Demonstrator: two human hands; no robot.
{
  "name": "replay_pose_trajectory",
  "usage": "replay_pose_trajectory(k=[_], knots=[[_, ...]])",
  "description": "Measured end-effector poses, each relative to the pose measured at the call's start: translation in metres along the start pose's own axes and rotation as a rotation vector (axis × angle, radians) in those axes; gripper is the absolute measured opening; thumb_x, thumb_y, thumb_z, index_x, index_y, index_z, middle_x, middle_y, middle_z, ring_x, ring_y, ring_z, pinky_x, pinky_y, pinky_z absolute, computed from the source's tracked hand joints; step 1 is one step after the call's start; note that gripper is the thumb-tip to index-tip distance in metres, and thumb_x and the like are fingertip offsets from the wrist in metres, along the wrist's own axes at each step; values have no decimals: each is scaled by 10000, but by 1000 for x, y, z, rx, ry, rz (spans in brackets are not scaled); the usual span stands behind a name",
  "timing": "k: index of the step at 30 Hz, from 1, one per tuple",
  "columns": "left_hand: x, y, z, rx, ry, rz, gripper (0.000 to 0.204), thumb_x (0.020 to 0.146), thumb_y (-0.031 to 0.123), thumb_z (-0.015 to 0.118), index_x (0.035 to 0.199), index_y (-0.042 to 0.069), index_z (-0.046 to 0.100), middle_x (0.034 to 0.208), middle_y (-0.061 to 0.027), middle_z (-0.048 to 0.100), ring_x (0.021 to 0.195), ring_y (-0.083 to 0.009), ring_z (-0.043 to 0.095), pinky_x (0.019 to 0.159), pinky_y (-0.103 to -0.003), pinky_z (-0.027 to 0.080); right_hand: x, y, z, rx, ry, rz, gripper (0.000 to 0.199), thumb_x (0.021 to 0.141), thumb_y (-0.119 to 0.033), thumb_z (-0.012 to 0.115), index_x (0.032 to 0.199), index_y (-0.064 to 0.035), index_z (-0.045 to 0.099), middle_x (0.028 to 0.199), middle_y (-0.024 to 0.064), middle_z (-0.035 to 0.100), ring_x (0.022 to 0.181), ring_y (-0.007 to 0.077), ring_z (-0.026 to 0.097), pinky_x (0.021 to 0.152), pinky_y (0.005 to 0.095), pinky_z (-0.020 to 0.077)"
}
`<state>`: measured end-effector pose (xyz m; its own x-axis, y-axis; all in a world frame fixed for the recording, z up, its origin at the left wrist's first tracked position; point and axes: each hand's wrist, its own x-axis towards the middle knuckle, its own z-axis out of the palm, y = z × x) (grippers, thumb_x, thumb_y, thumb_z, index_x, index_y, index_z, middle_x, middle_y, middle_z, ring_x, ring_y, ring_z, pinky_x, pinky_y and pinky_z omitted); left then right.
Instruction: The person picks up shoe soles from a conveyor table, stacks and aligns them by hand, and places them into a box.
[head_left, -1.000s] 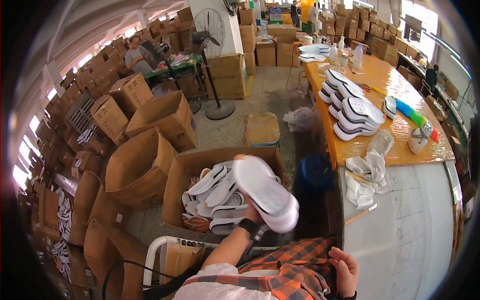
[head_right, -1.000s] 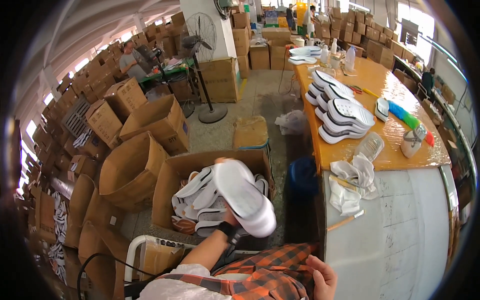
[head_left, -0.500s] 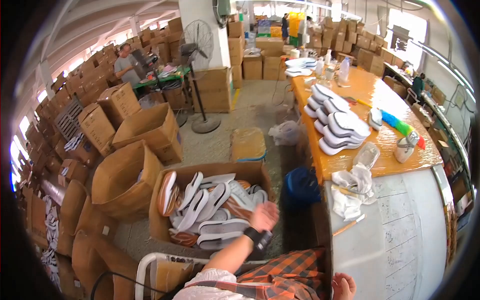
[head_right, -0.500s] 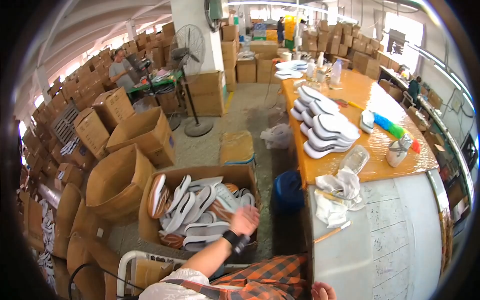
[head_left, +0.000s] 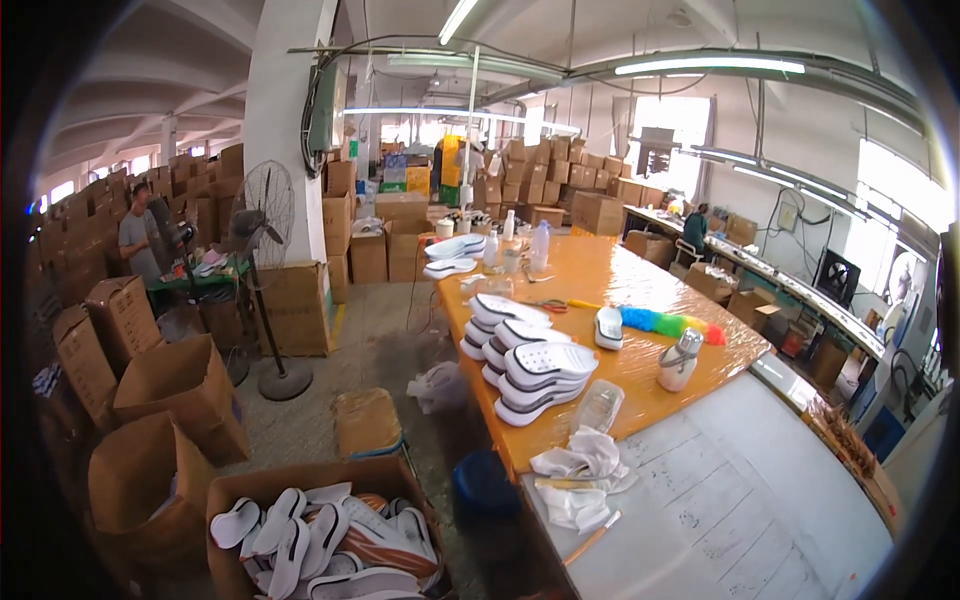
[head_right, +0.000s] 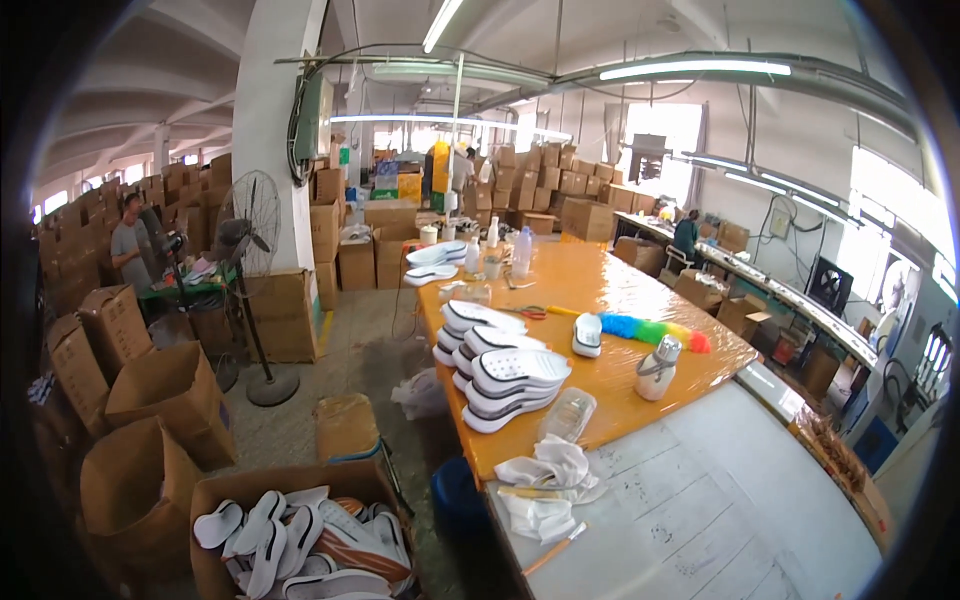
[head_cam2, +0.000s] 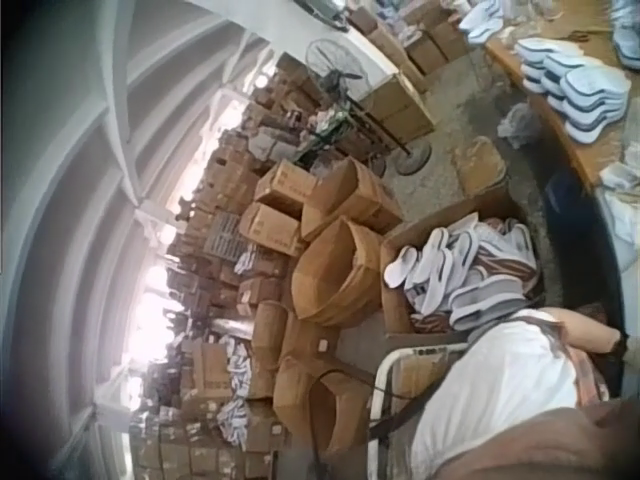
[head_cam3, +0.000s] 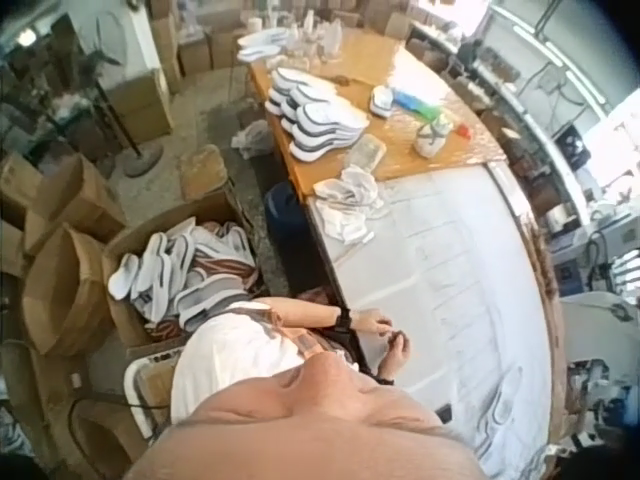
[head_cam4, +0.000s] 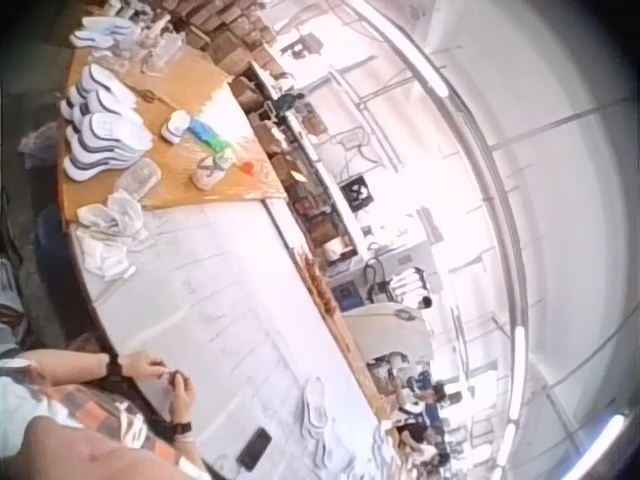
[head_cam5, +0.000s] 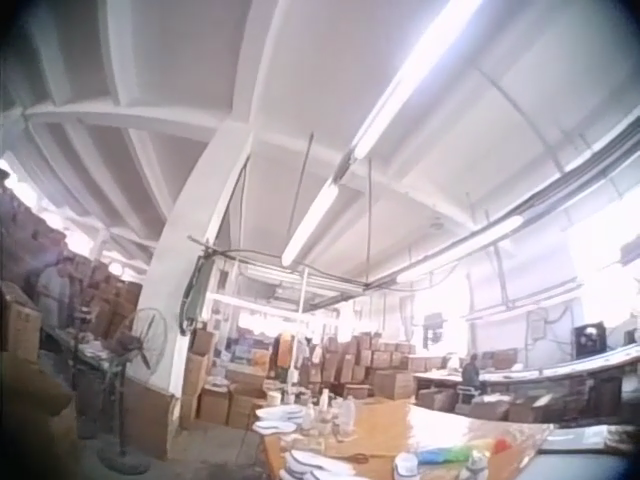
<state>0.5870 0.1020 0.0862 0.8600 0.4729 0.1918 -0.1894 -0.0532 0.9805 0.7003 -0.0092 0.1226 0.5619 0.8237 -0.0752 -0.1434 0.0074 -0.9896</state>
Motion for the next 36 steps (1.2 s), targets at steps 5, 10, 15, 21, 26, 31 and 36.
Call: replay_pose_trajectory(k=[5, 10, 15, 21, 26, 31, 36], knots=[[-11, -11, 3, 458, 85, 62, 314, 809, 354, 545, 848, 51, 621, 728, -166, 606, 630, -284, 581, 564, -363, 437, 3, -2, 21, -360, 32, -119, 196, 833, -143, 519, 907, 17, 602, 772, 102, 606, 691, 176, 537, 655, 298, 451], [-13, -7, 6, 497, 94, 138, 302, 821, 337, 552, 869, 48, 626, 713, -160, 607, 601, -301, 576, 532, -380, 427, 5, 10, 14, -421, 31, -113, 210, 821, -146, 522, 929, 12, 608, 807, 137, 628, 731, 204, 565, 689, 317, 456], [-15, 8, 5, 437, 77, 73, 282, 818, 318, 568, 872, 47, 624, 766, -135, 629, 677, -289, 599, 600, -357, 459, 7, 16, 8, -463, 12, -128, 225, 833, -175, 530, 955, -1, 603, 820, 155, 630, 735, 230, 580, 685, 332, 461], [-18, 10, 1, 430, 78, 8, 245, 817, 283, 565, 906, 59, 609, 811, -139, 628, 730, -286, 599, 647, -353, 466, 2, -3, 16, -578, -36, -143, 228, 846, -201, 523, 973, -28, 602, 872, 194, 621, 787, 292, 602, 699, 352, 464], [-14, 5, -3, 390, 96, 23, 232, 810, 266, 567, 881, 50, 613, 790, -138, 628, 719, -274, 604, 637, -351, 470, 15, 9, 1, -397, -251, -79, 216, 843, -173, 535, 951, 0, 607, 837, 115, 636, 767, 181, 577, 700, 290, 459], [-16, 6, 6, 429, 128, 35, 221, 801, 245, 582, 867, 37, 616, 766, -136, 627, 696, -246, 606, 623, -334, 474, 17, -7, -17, -83, -314, 163, 158, 830, -122, 549, 908, -2, 615, 813, 47, 614, 741, 126, 543, 691, 251, 450], [-15, 6, 8, 410, 145, 55, 184, 767, 205, 603, 825, 31, 602, 721, -126, 614, 647, -230, 594, 596, -324, 470, 35, 15, -40, 450, -231, 187, 147, 851, -81, 508, 957, -19, 587, 900, 83, 617, 780, 163, 571, 696, 282, 471]])
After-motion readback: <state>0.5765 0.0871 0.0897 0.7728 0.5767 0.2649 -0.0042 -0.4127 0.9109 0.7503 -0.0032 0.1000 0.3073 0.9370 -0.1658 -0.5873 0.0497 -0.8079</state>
